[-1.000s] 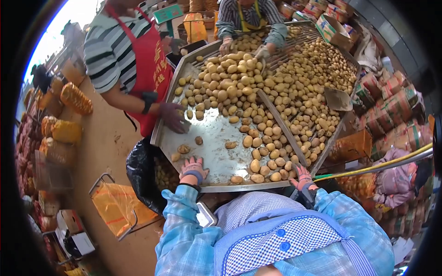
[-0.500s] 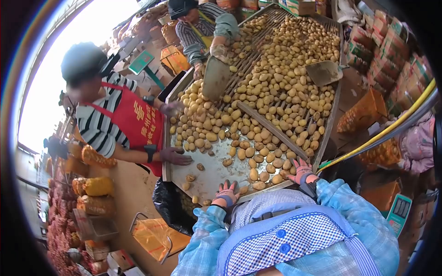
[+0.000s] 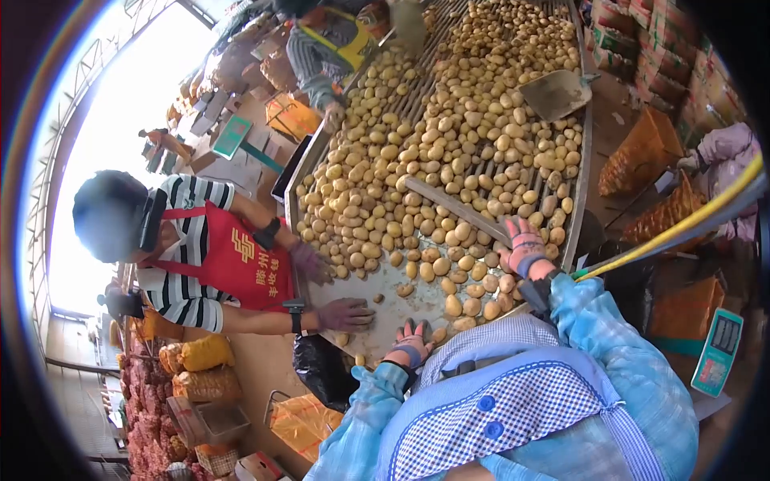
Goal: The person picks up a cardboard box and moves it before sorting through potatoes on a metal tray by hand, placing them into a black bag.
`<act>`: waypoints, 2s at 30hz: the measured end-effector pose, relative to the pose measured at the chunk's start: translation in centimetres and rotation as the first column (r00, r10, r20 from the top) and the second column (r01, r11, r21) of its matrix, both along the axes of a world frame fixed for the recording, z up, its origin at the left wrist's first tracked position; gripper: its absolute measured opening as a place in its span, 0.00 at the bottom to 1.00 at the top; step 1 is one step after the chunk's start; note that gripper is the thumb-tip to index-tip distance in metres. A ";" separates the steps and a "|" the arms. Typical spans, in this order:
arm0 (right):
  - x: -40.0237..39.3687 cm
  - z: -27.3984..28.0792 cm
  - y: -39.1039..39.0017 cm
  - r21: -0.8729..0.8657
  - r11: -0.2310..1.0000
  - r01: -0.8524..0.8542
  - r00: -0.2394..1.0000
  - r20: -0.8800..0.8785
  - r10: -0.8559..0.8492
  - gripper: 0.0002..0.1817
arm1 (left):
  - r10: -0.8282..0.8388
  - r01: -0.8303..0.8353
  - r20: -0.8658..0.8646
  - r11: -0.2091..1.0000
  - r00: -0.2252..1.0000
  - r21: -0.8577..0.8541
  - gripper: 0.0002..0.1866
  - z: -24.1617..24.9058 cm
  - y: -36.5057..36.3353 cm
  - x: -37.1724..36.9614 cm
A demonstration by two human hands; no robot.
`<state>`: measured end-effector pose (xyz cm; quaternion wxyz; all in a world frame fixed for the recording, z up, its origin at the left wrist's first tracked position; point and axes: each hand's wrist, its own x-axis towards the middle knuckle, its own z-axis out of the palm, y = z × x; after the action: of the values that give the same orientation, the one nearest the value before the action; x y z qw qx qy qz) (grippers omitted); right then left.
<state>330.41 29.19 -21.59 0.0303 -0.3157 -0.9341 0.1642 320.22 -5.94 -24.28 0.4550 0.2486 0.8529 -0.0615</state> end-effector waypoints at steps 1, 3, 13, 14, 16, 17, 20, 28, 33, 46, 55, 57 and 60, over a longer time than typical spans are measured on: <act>-0.5 -0.9 0.6 -0.012 1.000 -0.022 0.997 0.073 0.023 0.42 | -0.010 0.010 0.001 1.000 1.000 -0.001 0.42 -0.5 0.0 -0.3; -1.1 -1.6 1.4 -0.002 0.997 -0.073 0.973 0.219 0.071 0.42 | -0.022 0.022 0.008 1.000 1.000 -0.011 0.42 -0.5 0.6 -0.5; -1.9 3.2 -3.0 -0.632 0.738 -0.235 0.959 -0.276 0.069 0.33 | 0.248 -0.338 0.234 0.778 0.940 0.530 0.32 6.2 2.8 -5.0; -2.3 6.1 -5.2 -0.629 0.740 -0.238 0.968 -0.219 0.125 0.35 | 0.241 -0.344 0.246 0.694 0.939 0.632 0.30 5.2 3.0 -4.7; -1.4 4.4 -7.1 -0.578 0.780 -0.238 0.971 -0.130 0.200 0.37 | 0.216 -0.291 0.207 0.499 0.954 0.816 0.28 1.2 3.8 -4.2; -2.0 4.9 -7.8 -0.562 0.765 -0.314 0.944 -0.102 0.312 0.38 | 0.207 -0.236 0.152 0.476 0.966 0.847 0.29 0.4 4.1 -4.1; -2.0 3.6 -8.2 -0.471 0.771 -0.429 0.893 -0.094 0.439 0.40 | 0.152 -0.069 -0.025 0.583 0.988 0.809 0.29 0.2 4.9 -4.0; -4.2 2.8 -10.4 -0.400 0.727 -0.558 0.827 -0.188 0.530 0.38 | 0.452 -0.722 0.673 -0.085 0.586 0.686 0.27 -5.4 7.9 -2.5; -5.0 3.6 -11.8 -0.466 0.538 -0.702 0.687 -0.248 0.683 0.36 | 0.453 -0.797 0.843 -0.373 0.291 0.476 0.20 1.1 4.8 -3.7; 2.4 0.1 -4.5 -0.474 0.678 -0.562 0.801 -0.106 0.590 0.34 | 0.796 -0.670 0.442 -0.063 0.413 0.740 0.16 -7.8 -8.9 -6.1; 3.9 -0.6 -3.4 -0.327 0.822 -0.467 0.880 -0.083 0.467 0.40 | 0.703 -0.769 0.710 -0.426 0.049 0.476 0.17 -10.8 -12.0 -8.7; 4.2 -1.4 -2.8 -0.311 0.863 -0.398 0.912 -0.037 0.408 0.41 | 0.709 -0.752 0.704 -0.434 0.054 0.495 0.18 -9.0 -10.9 -8.9; 4.8 -2.2 -1.9 -0.297 0.867 -0.401 0.915 -0.090 0.392 0.40 | 0.719 -0.729 0.695 -0.477 -0.002 0.491 0.20 -7.2 -8.8 -8.8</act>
<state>335.21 27.30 -23.79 -0.0411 -0.1158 -0.9410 0.3152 311.42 -14.78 -31.46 0.1596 -0.2544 0.6396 0.7076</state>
